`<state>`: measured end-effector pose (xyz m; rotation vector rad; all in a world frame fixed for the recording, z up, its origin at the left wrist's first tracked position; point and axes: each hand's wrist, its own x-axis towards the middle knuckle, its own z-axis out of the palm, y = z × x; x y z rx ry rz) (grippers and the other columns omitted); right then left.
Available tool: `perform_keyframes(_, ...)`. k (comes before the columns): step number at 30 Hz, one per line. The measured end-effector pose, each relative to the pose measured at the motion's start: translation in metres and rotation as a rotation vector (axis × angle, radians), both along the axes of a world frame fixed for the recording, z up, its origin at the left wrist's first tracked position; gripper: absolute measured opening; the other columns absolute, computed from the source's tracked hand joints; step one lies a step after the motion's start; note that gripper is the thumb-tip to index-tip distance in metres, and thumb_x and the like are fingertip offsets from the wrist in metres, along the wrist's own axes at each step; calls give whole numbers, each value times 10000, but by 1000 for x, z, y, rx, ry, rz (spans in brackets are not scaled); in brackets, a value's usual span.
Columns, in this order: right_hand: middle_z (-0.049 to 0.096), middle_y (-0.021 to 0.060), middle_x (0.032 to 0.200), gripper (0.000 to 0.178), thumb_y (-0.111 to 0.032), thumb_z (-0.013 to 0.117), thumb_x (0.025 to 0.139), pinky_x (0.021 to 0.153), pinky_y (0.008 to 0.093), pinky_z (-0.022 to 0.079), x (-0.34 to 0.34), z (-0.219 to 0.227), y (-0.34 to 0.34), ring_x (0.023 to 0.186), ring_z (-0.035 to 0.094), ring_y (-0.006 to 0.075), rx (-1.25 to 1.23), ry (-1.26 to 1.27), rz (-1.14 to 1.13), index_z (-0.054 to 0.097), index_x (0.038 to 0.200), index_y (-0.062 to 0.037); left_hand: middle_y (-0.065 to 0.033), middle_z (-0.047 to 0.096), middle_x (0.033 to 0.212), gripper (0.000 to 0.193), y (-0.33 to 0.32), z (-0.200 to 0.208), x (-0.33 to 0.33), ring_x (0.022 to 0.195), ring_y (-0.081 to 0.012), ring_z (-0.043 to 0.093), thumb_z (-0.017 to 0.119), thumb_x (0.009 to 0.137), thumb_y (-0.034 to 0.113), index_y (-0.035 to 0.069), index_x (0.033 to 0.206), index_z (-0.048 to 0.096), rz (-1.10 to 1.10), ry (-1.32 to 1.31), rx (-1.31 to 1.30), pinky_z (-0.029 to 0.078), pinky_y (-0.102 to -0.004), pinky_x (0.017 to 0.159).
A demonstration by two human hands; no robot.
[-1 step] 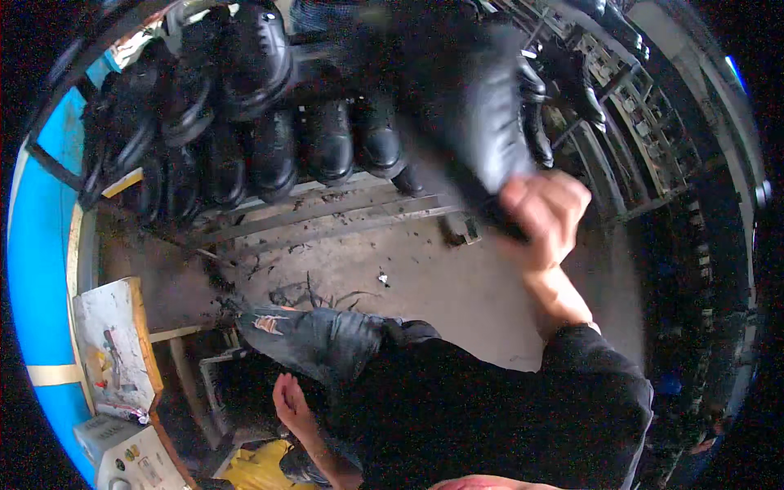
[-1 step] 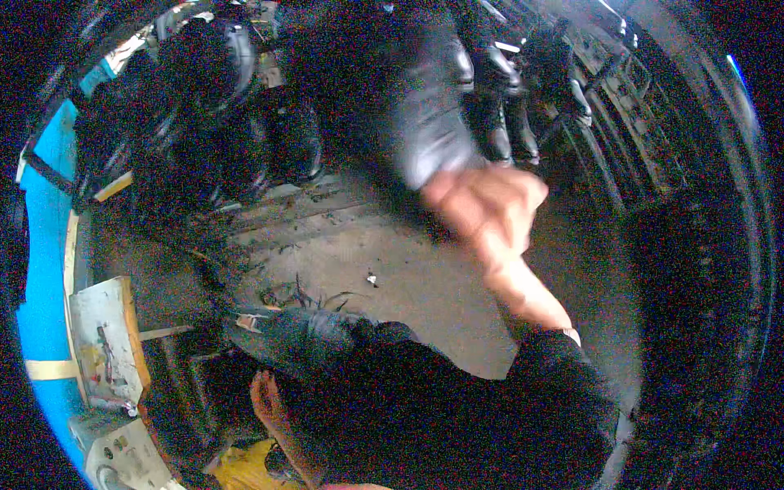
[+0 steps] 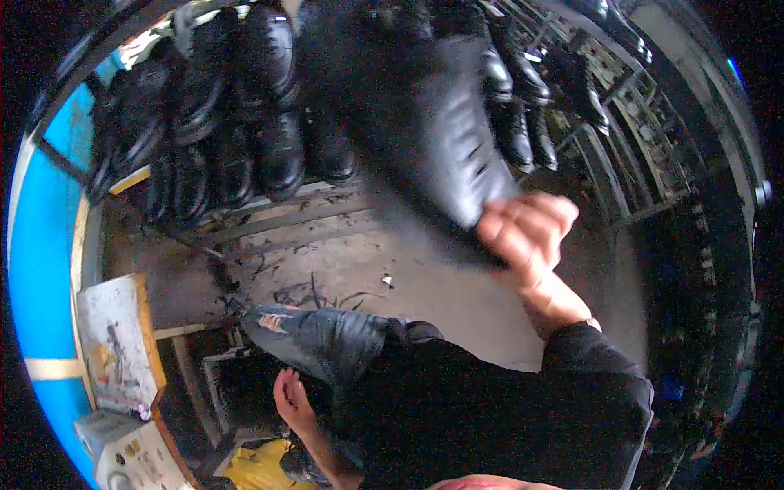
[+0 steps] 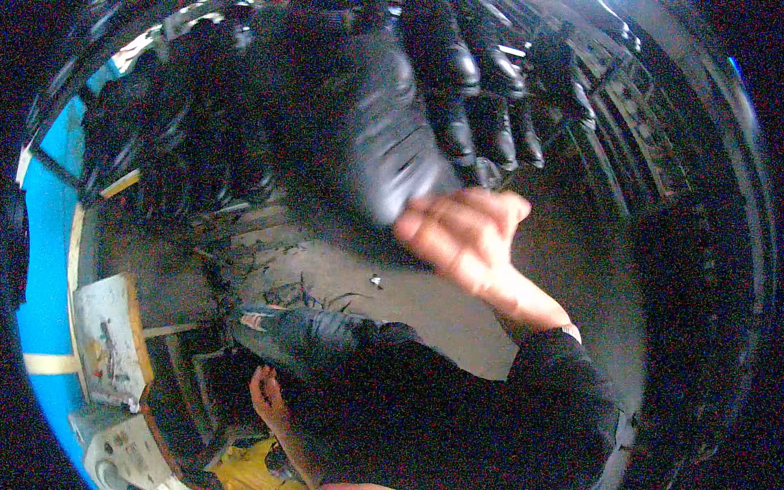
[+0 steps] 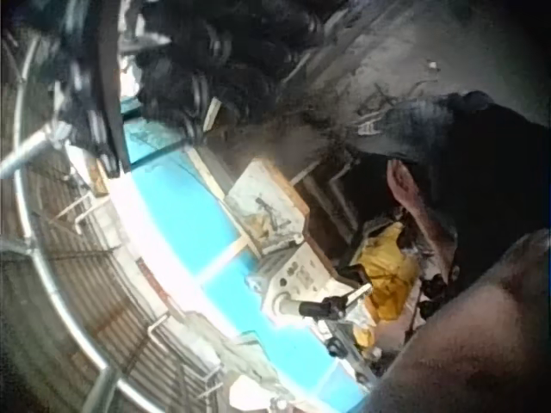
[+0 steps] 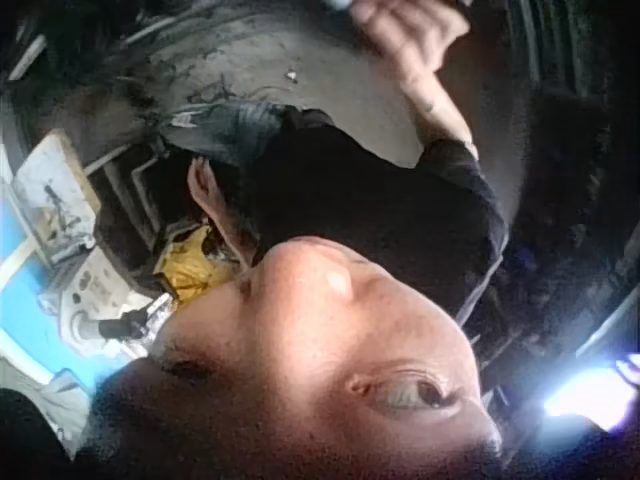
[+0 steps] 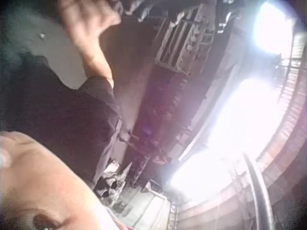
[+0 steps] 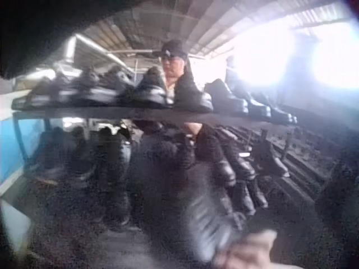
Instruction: The person takes shoes from a rack, trims the sole edges of each shoe using a trimming machine, and places the shoes back onto the rack.
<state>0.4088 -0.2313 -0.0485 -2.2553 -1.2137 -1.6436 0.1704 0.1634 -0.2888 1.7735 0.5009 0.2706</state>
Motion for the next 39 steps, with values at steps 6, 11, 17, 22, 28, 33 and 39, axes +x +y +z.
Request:
perform_keyframes(6, 693, 68, 1106, 482, -318, 842, 721, 890, 410, 443, -24, -18, 145, 995, 615, 280, 51, 1090, 747, 698, 1123, -96, -164, 517, 1405, 721, -9, 45, -6, 1264, -299, 529, 667, 861, 23, 33, 1500, 333, 105, -274, -676, 430, -433, 1064)
perform_keyframes(11, 650, 113, 1201, 706, -115, 902, 599, 1010, 391, 459, -28, -99, 226, 1136, 611, 263, 95, 1993, 964, 622, 1241, -21, -109, 489, 1426, 958, -2, 46, -94, 1275, -241, 520, 732, 783, 14, 90, 1568, 188, 395, -59, -81, 444, -382, 1049)
perform_keyframes(17, 523, 115, 1410, 866, -50, 725, 725, 1042, 387, 459, -59, -184, 306, 1277, 530, 253, 402, 2610, 953, 355, 1507, -28, -117, 408, 1498, 1174, 18, 108, -116, 1332, -280, 474, 777, 718, -25, 141, 1606, 27, 750, -656, -579, 403, -411, 1097)
perform_keyframes(22, 545, 96, 1384, 875, -70, 753, 739, 1039, 368, 469, -44, -209, 334, 1258, 550, 239, 354, 2585, 891, 335, 1507, -26, -129, 352, 1533, 1262, 38, 113, -116, 1362, -296, 438, 806, 665, -49, 140, 1604, -16, 740, -528, -449, 393, -420, 1111)
perform_keyframes(28, 607, 113, 1286, 896, -118, 800, 730, 1026, 361, 473, -36, -171, 368, 1179, 601, 232, 117, 2330, 1074, 334, 1484, 10, -168, 586, 1290, 884, 14, 69, -153, 1143, -282, 618, 759, 679, -109, 39, 1452, 356, 915, -271, -674, 509, -427, 978)
perform_keyframes(33, 629, 121, 1261, 906, -89, 826, 680, 1022, 349, 469, -40, -125, 397, 1141, 616, 217, -69, 2135, 1097, 374, 1458, 15, -150, 624, 1195, 796, 7, 25, -166, 1020, -258, 654, 750, 701, -91, 33, 1400, 389, 998, -326, -754, 542, -407, 902)
perform_keyframes(39, 551, 70, 1400, 1005, -90, 931, 571, 1053, 371, 465, -64, -113, 436, 1261, 548, 226, -374, 2168, 1123, 426, 1440, -90, -108, 618, 1198, 719, 9, 40, -167, 1027, -236, 641, 749, 791, 51, 48, 1406, 376, 1175, -756, -599, 538, -390, 902)
